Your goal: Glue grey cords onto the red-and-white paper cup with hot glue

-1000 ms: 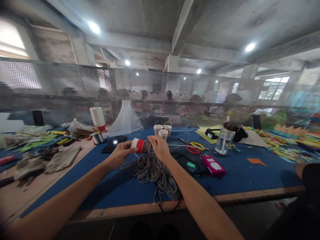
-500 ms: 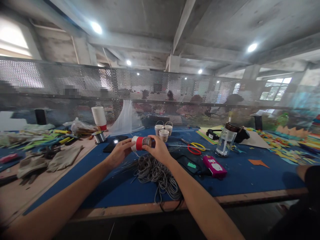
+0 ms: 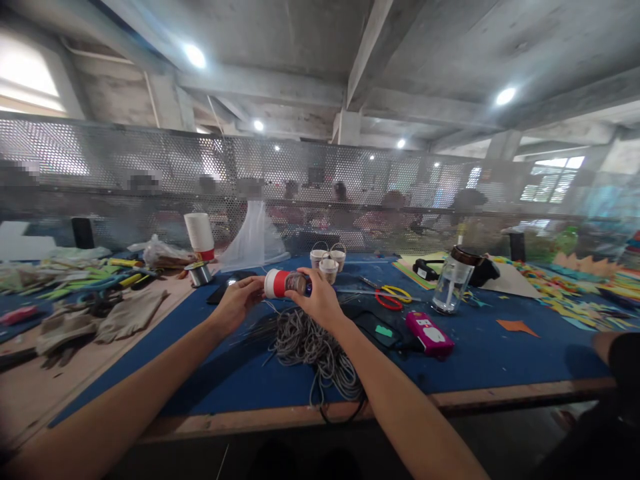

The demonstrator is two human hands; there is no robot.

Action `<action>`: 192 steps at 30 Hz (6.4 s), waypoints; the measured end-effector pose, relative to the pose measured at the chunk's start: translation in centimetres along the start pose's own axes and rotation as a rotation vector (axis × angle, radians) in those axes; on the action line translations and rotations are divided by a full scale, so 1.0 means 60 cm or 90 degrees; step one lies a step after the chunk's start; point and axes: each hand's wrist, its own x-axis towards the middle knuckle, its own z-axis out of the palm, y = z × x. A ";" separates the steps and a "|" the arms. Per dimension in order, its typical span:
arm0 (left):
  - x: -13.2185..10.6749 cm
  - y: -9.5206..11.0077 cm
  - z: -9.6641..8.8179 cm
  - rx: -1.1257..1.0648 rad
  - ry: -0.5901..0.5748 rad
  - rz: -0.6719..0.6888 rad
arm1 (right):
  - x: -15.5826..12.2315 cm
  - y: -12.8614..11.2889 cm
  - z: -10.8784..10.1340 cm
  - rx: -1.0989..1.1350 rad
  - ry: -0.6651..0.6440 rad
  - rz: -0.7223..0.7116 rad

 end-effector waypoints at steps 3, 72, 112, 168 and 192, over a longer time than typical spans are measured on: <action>0.000 -0.001 0.001 0.020 -0.003 0.005 | -0.001 -0.001 0.000 -0.003 -0.001 -0.002; 0.004 -0.009 -0.008 0.366 -0.018 0.091 | -0.002 -0.008 -0.008 -0.020 0.030 0.002; -0.015 0.009 0.015 0.046 -0.126 -0.002 | -0.003 -0.013 -0.009 -0.009 0.015 -0.123; -0.008 0.010 0.010 -0.036 -0.072 -0.007 | 0.005 0.026 -0.010 0.022 0.030 0.105; -0.007 0.011 0.011 -0.070 -0.051 -0.030 | 0.004 0.105 -0.048 -0.258 -0.162 0.469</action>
